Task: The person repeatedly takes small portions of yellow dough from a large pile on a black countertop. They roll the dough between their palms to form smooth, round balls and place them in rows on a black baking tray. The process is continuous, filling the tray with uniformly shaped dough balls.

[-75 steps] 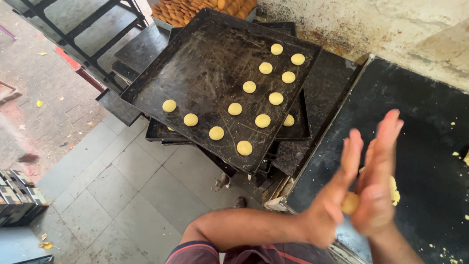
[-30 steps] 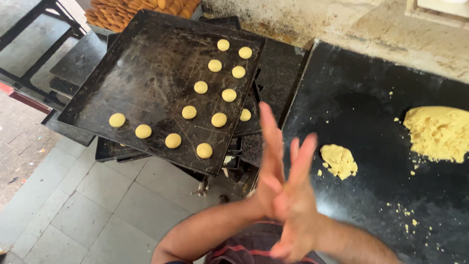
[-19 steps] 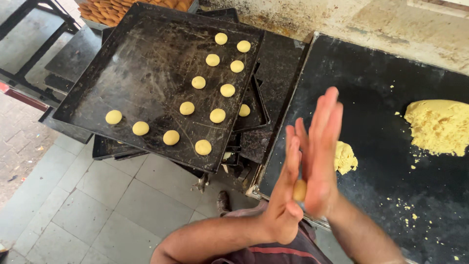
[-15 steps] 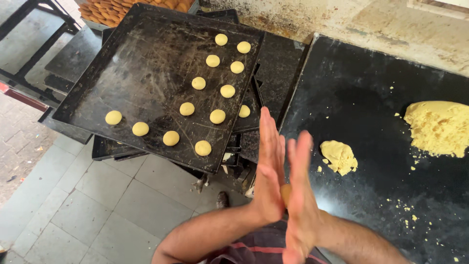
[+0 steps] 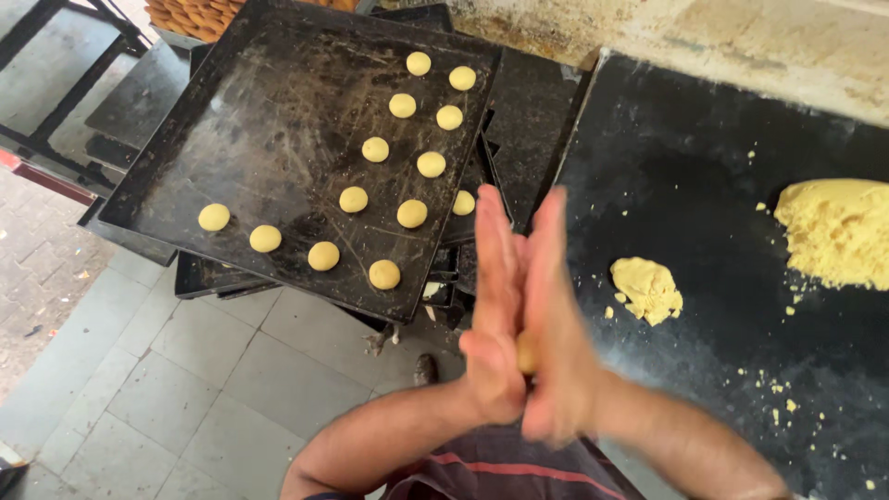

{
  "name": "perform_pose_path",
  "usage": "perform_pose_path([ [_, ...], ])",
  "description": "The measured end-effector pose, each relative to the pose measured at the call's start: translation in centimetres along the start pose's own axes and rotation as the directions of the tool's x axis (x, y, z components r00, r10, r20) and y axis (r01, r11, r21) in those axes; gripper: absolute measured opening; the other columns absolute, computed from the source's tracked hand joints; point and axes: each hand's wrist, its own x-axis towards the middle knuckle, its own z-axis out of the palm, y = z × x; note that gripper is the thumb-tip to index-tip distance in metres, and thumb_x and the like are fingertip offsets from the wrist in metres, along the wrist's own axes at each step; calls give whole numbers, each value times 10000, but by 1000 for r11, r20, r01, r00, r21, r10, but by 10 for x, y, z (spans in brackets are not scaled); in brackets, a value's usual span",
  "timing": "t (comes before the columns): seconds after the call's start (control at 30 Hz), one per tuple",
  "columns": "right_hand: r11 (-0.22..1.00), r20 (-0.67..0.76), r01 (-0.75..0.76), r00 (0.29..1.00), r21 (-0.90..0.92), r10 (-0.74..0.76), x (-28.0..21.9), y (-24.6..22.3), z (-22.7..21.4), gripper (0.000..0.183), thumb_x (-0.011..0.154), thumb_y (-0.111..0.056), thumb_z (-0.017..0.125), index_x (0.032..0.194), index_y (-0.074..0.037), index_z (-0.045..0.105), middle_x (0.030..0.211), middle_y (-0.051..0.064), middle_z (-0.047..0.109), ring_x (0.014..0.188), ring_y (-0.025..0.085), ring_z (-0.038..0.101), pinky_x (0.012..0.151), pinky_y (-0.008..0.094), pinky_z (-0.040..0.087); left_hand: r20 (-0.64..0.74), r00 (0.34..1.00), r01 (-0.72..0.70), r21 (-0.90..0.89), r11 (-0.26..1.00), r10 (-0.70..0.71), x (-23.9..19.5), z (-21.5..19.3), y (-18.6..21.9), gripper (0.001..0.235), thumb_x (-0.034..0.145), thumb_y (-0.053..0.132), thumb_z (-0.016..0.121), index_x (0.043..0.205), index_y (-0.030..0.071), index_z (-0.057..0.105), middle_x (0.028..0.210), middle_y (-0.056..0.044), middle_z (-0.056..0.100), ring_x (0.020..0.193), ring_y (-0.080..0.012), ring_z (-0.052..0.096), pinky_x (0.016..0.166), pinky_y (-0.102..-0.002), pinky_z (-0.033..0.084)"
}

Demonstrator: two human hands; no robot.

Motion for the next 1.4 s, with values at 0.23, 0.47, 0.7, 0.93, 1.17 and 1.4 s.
perform_pose_path([
  [0.23,998,100,-63,993,-3,62,19,13,6,1085,905,-896,238,1553,-50,34,1675,319,-189,1604,471,-179,1320,647,-41,-21,1000,-6,238,971,11,-4,-10,9,1063,1065,770,256,1679,2,-146,1782,-204,-154,1697,-349,-45,1382,-426,80],
  [0.47,994,212,-77,976,76,59,38,13,30,1011,1003,-820,209,1664,-54,192,1777,251,30,1686,380,9,1372,535,26,-284,956,-28,-330,944,-71,3,-27,-3,1061,966,839,270,1662,113,-69,1779,-144,-57,1667,-298,-33,1355,-466,22],
  [0.7,991,459,121,884,-55,-82,70,29,18,575,883,-341,747,1353,-41,602,1411,158,624,1329,325,630,1097,397,508,-356,915,-120,-691,713,-191,-3,-84,0,1037,898,877,229,1707,266,5,1793,-46,9,1655,-228,-36,1292,-489,75],
  [0.93,976,623,216,767,-28,-152,128,42,90,383,785,-167,839,1149,-92,749,1186,57,739,1091,210,730,940,331,579,-468,868,-211,-651,730,-167,-19,-143,33,1083,899,884,295,1701,206,32,1789,-48,34,1654,-246,6,1310,-489,105],
  [1.17,974,676,217,728,-69,-114,249,83,188,469,808,-166,831,1251,-85,698,1260,90,738,1088,194,744,904,328,581,-785,606,-233,-16,972,133,-66,-209,65,1085,929,851,407,1644,85,125,1789,-156,72,1667,-336,150,1331,-516,199],
  [1.4,939,727,340,657,-47,-202,322,140,294,662,879,-129,802,1491,-96,552,1243,104,722,1080,231,725,906,340,589,-816,514,-60,273,960,264,-119,-223,59,1053,954,793,518,1603,27,202,1712,-325,253,1426,-377,512,1178,-513,413],
])
